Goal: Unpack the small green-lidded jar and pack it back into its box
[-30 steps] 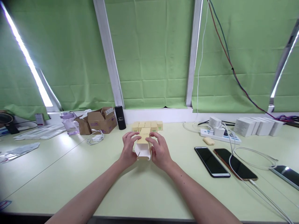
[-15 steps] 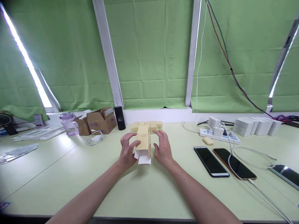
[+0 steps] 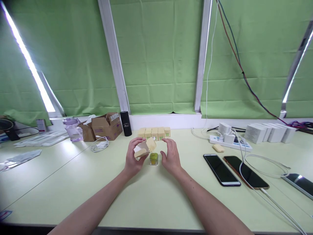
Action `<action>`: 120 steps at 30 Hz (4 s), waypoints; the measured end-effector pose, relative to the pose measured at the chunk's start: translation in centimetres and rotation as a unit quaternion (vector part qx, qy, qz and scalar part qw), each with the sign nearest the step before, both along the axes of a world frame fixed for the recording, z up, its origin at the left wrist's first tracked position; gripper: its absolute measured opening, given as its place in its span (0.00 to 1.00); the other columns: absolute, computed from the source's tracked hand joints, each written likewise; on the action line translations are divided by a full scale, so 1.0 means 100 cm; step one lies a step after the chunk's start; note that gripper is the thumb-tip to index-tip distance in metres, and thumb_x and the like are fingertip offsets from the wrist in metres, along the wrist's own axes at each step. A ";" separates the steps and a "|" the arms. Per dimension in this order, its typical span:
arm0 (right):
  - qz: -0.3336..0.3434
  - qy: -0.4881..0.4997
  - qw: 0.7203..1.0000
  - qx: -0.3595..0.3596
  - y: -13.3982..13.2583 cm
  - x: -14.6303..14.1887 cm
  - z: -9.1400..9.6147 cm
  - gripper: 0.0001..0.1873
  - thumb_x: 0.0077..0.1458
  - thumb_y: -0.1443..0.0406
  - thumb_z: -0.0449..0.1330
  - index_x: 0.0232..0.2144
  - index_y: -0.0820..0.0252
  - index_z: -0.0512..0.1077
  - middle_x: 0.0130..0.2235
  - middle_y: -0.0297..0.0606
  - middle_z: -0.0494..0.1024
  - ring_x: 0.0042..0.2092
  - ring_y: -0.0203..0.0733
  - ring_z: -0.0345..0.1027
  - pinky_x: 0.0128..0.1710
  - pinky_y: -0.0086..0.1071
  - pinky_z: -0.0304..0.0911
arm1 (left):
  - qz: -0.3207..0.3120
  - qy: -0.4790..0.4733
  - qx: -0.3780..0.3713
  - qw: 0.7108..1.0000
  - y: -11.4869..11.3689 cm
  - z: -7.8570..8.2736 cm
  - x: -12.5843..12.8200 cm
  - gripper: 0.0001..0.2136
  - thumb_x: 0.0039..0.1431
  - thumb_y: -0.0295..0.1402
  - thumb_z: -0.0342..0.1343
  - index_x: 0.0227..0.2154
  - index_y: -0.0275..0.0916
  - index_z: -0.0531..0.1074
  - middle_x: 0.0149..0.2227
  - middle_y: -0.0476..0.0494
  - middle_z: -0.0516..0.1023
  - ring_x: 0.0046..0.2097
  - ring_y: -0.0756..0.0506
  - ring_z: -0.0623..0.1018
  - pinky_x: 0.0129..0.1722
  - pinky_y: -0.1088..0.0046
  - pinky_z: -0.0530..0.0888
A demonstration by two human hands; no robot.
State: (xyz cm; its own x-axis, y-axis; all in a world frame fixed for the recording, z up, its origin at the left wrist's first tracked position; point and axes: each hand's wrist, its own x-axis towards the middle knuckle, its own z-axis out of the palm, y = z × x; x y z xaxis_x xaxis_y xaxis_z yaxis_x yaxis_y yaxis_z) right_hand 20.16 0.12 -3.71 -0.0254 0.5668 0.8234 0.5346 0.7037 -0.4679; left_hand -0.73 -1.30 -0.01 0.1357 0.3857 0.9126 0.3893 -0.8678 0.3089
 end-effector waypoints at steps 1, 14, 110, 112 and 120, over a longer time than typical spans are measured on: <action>0.000 -0.001 1.000 -0.001 0.000 0.000 0.000 0.31 0.56 0.72 0.57 0.61 0.50 0.61 0.57 0.46 0.70 0.60 0.56 0.64 0.58 0.59 0.68 | -0.008 -0.015 -0.020 1.000 0.001 -0.002 0.000 0.23 0.59 0.30 0.64 0.56 0.42 0.67 0.56 0.35 0.72 0.61 0.36 0.72 0.62 0.51 0.71; 0.045 0.017 0.999 -0.016 -0.006 -0.005 0.004 0.29 0.58 0.71 0.57 0.61 0.52 0.62 0.58 0.47 0.70 0.60 0.55 0.65 0.60 0.58 0.66 | -0.156 -0.193 -0.249 0.936 0.008 -0.003 0.004 0.27 0.61 0.45 0.66 0.57 0.38 0.67 0.50 0.35 0.77 0.52 0.39 0.78 0.54 0.61 0.74; 0.246 0.193 0.937 -0.156 -0.022 -0.015 0.017 0.19 0.57 0.65 0.65 0.51 0.48 0.76 0.56 0.40 0.64 0.43 0.39 0.77 0.46 0.41 0.77 | -0.065 -0.052 -0.207 0.975 0.006 -0.011 0.008 0.15 0.59 0.28 0.62 0.49 0.46 0.73 0.56 0.41 0.69 0.53 0.42 0.75 0.53 0.61 0.73; 0.243 0.194 0.938 -0.154 -0.023 -0.015 0.017 0.18 0.57 0.64 0.65 0.51 0.48 0.76 0.57 0.40 0.64 0.43 0.39 0.77 0.46 0.40 0.77 | -0.061 -0.051 -0.207 0.975 0.006 -0.011 0.009 0.15 0.59 0.28 0.62 0.49 0.46 0.73 0.56 0.41 0.69 0.53 0.42 0.75 0.53 0.61 0.72; 0.235 0.213 0.934 -0.163 -0.021 -0.017 0.017 0.17 0.58 0.60 0.67 0.50 0.47 0.76 0.57 0.40 0.64 0.44 0.41 0.78 0.46 0.40 0.77 | -0.067 -0.034 -0.213 0.974 0.002 -0.010 0.010 0.16 0.62 0.34 0.63 0.52 0.47 0.71 0.57 0.41 0.67 0.51 0.42 0.74 0.53 0.59 0.71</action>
